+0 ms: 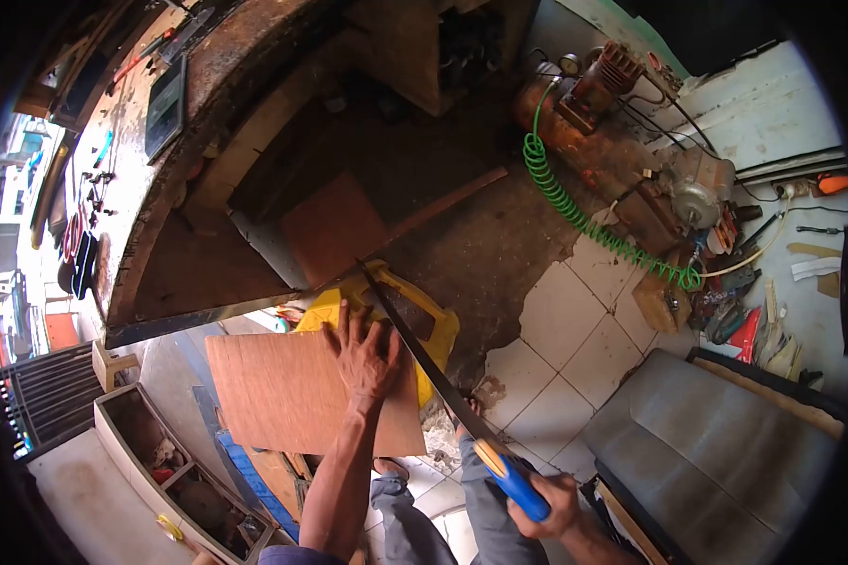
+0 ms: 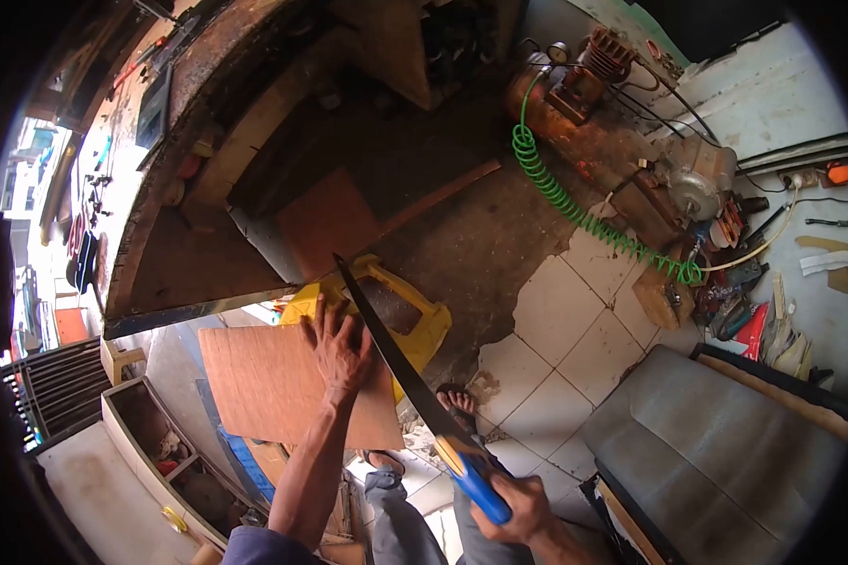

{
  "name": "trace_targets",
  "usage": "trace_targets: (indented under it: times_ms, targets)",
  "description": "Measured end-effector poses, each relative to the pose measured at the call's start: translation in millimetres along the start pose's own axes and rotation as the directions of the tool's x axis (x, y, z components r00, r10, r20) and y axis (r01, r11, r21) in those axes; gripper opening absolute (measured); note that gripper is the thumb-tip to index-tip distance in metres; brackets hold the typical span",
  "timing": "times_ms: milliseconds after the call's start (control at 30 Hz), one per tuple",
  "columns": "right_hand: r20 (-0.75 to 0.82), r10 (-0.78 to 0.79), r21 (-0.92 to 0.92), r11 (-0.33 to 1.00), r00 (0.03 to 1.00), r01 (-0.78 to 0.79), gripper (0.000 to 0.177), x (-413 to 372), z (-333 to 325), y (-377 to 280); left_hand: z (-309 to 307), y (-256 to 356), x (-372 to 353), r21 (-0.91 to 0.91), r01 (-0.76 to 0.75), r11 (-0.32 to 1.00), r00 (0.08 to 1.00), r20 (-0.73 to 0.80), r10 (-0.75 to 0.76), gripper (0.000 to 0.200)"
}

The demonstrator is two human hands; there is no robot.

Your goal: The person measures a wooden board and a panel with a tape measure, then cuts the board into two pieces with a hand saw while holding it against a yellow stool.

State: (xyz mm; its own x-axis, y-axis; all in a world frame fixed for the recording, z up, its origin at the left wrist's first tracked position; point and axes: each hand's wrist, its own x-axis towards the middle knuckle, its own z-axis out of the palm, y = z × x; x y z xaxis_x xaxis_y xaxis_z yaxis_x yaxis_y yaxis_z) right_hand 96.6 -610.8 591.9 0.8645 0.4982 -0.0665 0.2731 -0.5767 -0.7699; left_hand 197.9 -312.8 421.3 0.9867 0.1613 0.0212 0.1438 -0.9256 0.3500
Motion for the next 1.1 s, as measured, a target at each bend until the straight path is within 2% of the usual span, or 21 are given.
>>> trace_targets:
  times_ms: [33,67,100,133,267,300,367,433,500,533,600,633,700,800,833,867,900,933,967,1033,1100]
  targets:
    - [-0.011,0.182,0.163,0.971,0.983,-0.178,0.014,8.0,4.7,-1.3,-0.4,2.2,-1.4,0.014,-0.002,1.000,1.000,0.000,0.002,0.023]
    - [-0.022,0.164,0.165,0.973,0.986,-0.159,0.015,21.2,12.4,7.0,2.0,0.8,-1.9,0.000,-0.007,1.000,1.000,-0.021,0.007,0.023]
    - [0.072,0.014,0.010,1.000,0.997,-0.014,0.018,21.1,18.5,17.0,2.8,1.8,-2.0,0.003,-0.017,1.000,0.999,-0.030,0.017,0.023]
    - [0.039,-0.015,-0.002,1.000,0.999,0.015,0.017,18.6,16.7,15.4,0.6,1.0,0.3,0.000,-0.033,0.999,0.999,-0.029,0.033,0.023]
    - [-0.099,-0.014,0.040,0.999,0.995,0.018,0.015,25.0,18.6,13.8,0.5,0.5,2.4,0.015,-0.008,1.000,1.000,-0.015,0.008,0.023]
    - [-0.083,0.200,0.274,0.947,0.976,-0.170,0.013,34.3,25.9,14.0,0.5,4.1,-1.5,0.022,0.002,1.000,1.000,-0.008,-0.002,0.024]
    - [-0.024,0.308,0.295,0.911,0.951,-0.287,0.013,61.4,46.7,35.7,-0.4,9.4,-6.4,0.022,-0.001,1.000,0.999,-0.034,0.002,0.024]
    - [-0.128,0.015,0.132,0.991,0.992,0.002,0.014,52.7,46.0,43.3,-0.5,5.3,-6.0,0.015,-0.036,0.999,0.997,-0.064,0.037,0.022]
    - [-0.073,0.073,0.060,0.996,0.995,-0.069,0.012,21.6,22.7,34.1,-4.5,6.9,-4.7,0.017,-0.016,1.000,0.999,-0.036,0.016,0.024]
    - [-0.168,0.043,0.067,0.997,0.985,-0.032,0.011,12.9,16.4,34.3,-10.6,9.5,-2.7,-0.016,-0.060,0.998,0.998,0.034,0.060,0.026]
    - [-0.179,0.112,0.050,0.993,0.977,-0.105,0.010,0.8,-8.3,28.0,-22.8,15.9,4.4,-0.101,-0.198,0.975,0.971,0.113,0.209,0.027]
    - [-0.171,0.151,0.048,0.988,0.974,-0.145,0.010,-7.2,-16.7,29.0,-24.4,15.6,6.6,-0.104,-0.193,0.976,0.972,0.115,0.204,0.027]
    - [-0.185,0.400,0.238,0.905,0.898,-0.354,0.008,-28.6,-21.6,37.8,-30.3,10.2,13.6,-0.213,-0.153,0.965,0.955,0.217,0.200,0.020]
    - [-0.223,0.433,0.270,0.888,0.873,-0.371,0.010,-27.2,-30.1,32.0,-25.9,-28.6,38.0,-0.239,0.066,0.969,0.998,0.025,-0.062,0.019]
    - [-0.226,0.406,0.242,0.904,0.886,-0.353,0.011,-28.3,-31.8,31.5,-25.7,-49.7,46.5,-0.218,0.171,0.961,0.984,-0.018,-0.179,0.020]
    - [-0.222,0.400,0.240,0.906,0.889,-0.347,0.011,-27.9,-31.9,27.5,-23.0,-71.9,53.8,-0.331,0.210,0.920,0.963,-0.089,-0.252,0.021]
    - [-0.229,0.447,0.297,0.878,0.865,-0.376,0.010,-26.5,-30.7,20.4,-31.9,-84.9,59.1,-0.283,0.339,0.897,0.926,-0.068,-0.371,0.022]
    - [-0.235,0.495,0.355,0.845,0.837,-0.400,0.009,-24.0,-29.8,12.9,-32.0,-98.2,60.6,-0.253,0.414,0.874,0.872,-0.164,-0.461,0.024]
    - [-0.197,0.503,0.362,0.835,0.841,-0.415,0.006,-21.2,-32.3,4.2,-27.1,-118.8,58.0,-0.254,0.415,0.874,0.870,-0.170,-0.463,0.024]
    - [-0.201,0.285,0.192,0.950,0.937,-0.247,0.010,-21.8,-28.8,-1.1,-21.9,-149.6,49.6,-0.305,0.510,0.804,0.777,-0.239,-0.583,0.027]
    - [-0.215,0.163,0.150,0.980,0.963,-0.132,0.015,-17.9,-25.9,-9.1,-19.4,-159.3,42.5,-0.338,0.534,0.775,0.746,-0.242,-0.620,0.029]
